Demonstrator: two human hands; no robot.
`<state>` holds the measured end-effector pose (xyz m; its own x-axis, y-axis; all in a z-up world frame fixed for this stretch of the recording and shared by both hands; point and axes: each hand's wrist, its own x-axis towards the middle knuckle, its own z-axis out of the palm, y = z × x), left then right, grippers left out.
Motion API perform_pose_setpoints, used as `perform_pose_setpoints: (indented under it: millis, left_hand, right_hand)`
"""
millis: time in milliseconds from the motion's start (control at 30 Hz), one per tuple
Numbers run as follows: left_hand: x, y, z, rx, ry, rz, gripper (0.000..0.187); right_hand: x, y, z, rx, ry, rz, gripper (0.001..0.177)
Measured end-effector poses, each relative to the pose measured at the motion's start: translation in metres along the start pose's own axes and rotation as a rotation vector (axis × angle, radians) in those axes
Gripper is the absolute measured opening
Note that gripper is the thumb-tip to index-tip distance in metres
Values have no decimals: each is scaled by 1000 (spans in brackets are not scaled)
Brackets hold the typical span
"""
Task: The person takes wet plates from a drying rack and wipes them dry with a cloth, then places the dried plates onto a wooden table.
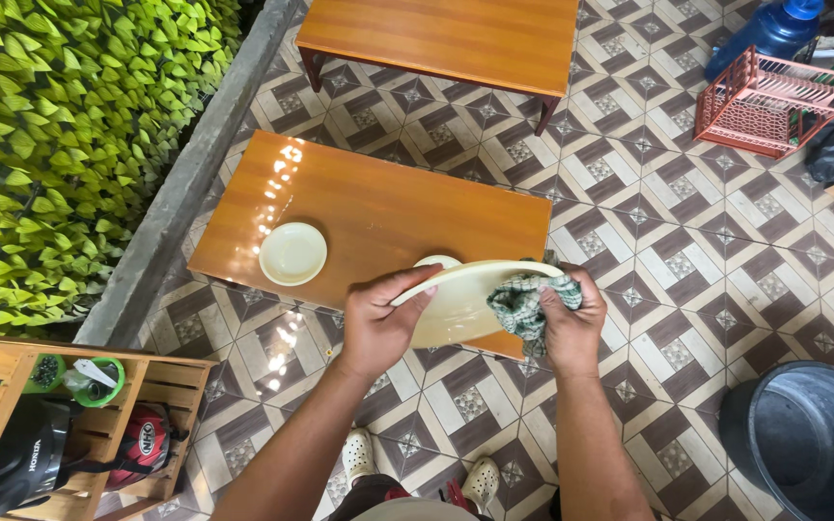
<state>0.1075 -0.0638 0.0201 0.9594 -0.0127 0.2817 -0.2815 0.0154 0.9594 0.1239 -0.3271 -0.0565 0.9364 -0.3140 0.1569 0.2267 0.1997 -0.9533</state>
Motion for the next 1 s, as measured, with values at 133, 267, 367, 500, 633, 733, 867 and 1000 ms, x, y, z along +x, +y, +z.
perform_pose_setpoints:
  millis: [133, 267, 367, 500, 633, 733, 867, 1000]
  left_hand:
    - [3, 1, -5, -104, 12, -81, 20]
    - [17, 42, -15, 450, -284, -38, 36]
    - [21, 56, -9, 772, -339, 69, 38]
    - [19, 47, -16, 691, -267, 271, 29]
    - [20, 31, -29, 456, -190, 177, 25]
    - [21, 21, -30, 185, 10, 7, 20]
    - [20, 6, -9, -139, 176, -168, 25]
    - [4, 5, 25, -268, 97, -69, 25]
  right_hand:
    - [7, -26, -2, -189, -131, 6, 7]
    - [5, -65, 27, -431, -329, -228, 15]
    - [0, -83, 44, -580, -367, -266, 20]
    - [-2, -73, 37, -555, -379, -244, 24]
    - [3, -48, 10, -364, -321, -110, 21]
    - [4, -42, 1, -272, -12, 28, 7]
    - [-8, -53, 23, -477, 134, -339, 35]
    - [-27, -38, 80, -829, -65, -475, 70]
